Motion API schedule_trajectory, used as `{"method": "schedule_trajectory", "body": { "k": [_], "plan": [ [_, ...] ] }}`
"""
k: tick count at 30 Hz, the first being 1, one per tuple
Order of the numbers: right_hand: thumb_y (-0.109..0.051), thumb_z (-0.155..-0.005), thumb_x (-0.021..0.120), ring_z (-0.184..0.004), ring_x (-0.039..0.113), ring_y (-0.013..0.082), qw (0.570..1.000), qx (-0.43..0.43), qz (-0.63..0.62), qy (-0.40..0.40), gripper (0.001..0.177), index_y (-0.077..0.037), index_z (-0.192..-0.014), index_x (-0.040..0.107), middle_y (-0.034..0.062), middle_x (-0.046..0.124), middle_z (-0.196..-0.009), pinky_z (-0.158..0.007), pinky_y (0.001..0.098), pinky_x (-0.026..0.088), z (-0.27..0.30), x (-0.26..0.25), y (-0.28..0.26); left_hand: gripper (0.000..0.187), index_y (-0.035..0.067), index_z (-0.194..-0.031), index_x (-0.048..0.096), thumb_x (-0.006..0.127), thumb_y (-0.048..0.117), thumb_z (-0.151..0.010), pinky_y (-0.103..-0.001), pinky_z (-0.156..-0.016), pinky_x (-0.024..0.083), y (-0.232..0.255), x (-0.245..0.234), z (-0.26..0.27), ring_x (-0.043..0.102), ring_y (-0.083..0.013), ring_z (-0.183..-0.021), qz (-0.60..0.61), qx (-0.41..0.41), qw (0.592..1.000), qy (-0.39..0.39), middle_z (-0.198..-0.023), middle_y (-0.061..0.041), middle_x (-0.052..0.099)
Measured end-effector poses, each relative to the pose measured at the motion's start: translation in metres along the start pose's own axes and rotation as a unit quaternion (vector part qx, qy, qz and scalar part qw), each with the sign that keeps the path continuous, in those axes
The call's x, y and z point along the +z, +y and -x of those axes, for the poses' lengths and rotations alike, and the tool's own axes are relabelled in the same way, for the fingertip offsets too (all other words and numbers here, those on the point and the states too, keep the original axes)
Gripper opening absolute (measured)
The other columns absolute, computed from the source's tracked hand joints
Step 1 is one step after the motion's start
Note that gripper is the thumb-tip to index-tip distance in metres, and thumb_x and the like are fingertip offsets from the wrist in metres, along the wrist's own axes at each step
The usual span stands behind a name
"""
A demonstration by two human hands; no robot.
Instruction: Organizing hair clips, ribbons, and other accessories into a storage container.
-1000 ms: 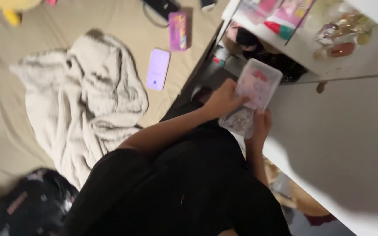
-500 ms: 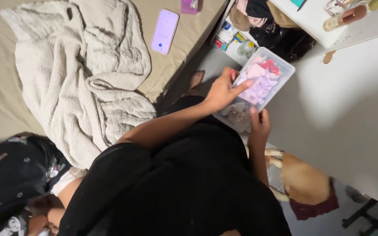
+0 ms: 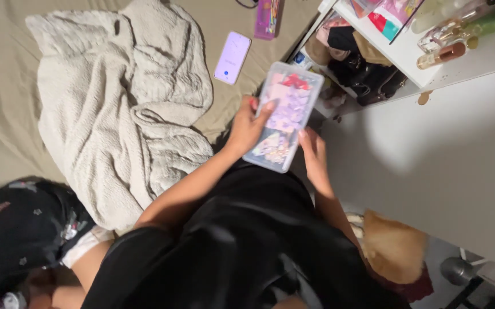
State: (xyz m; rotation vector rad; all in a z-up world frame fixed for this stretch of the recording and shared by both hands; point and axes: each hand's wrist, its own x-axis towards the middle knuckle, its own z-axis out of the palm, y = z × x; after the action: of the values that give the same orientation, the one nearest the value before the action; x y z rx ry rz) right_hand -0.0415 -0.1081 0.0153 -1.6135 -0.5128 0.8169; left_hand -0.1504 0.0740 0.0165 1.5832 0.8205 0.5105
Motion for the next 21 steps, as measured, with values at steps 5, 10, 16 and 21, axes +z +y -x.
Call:
{"method": "schedule_trajectory", "body": {
  "k": [5, 10, 16, 21],
  "plan": [
    [-0.025, -0.106, 0.062, -0.078, 0.054, 0.0043, 0.999, -0.028, -0.041, 0.001, 0.02, -0.006, -0.102, 0.061, -0.0034, 0.061, -0.087, -0.072, 0.0226, 0.044, -0.036, 0.042, -0.011, 0.051, 0.006, -0.094, 0.044, 0.066, 0.052, -0.099, -0.032, -0.059, 0.04, -0.007, -0.061, 0.012, 0.043, -0.0139, -0.065, -0.027, 0.006, 1.0, 0.003, -0.073, -0.005, 0.048],
    [-0.017, -0.101, 0.068, -0.082, 0.054, 0.0032, 0.994, 0.009, -0.105, -0.021, 0.011, -0.008, -0.102, 0.063, -0.0047, 0.063, -0.091, -0.075, 0.0231, 0.044, -0.045, 0.085, -0.017, 0.052, 0.006, -0.094, 0.045, 0.065, 0.054, -0.099, -0.031, -0.056, 0.04, -0.026, -0.096, 0.022, 0.042, -0.0117, -0.062, -0.039, -0.002, 0.999, 0.006, -0.07, -0.002, 0.048],
    [-0.012, -0.102, 0.071, -0.086, 0.054, 0.0029, 0.975, 0.006, -0.222, -0.01, 0.013, -0.01, -0.095, 0.06, -0.0059, 0.061, -0.092, -0.081, 0.0228, 0.047, -0.034, 0.107, 0.01, 0.052, 0.007, -0.093, 0.046, 0.066, 0.054, -0.097, -0.03, -0.052, 0.037, -0.04, -0.113, 0.023, 0.039, -0.0098, -0.06, -0.039, -0.022, 0.999, -0.018, -0.067, 0.0, 0.045],
    [-0.013, -0.109, 0.072, -0.079, 0.036, 0.0044, 0.998, -0.015, -0.056, 0.039, 0.025, -0.007, -0.092, 0.054, -0.0061, 0.043, -0.084, -0.071, 0.0229, 0.031, -0.021, 0.095, -0.005, 0.048, 0.008, -0.092, 0.047, 0.066, 0.051, -0.097, -0.028, -0.051, 0.035, -0.046, -0.114, 0.019, 0.039, -0.0077, -0.06, -0.006, -0.032, 0.999, -0.043, -0.067, 0.004, 0.046]
  ]
}}
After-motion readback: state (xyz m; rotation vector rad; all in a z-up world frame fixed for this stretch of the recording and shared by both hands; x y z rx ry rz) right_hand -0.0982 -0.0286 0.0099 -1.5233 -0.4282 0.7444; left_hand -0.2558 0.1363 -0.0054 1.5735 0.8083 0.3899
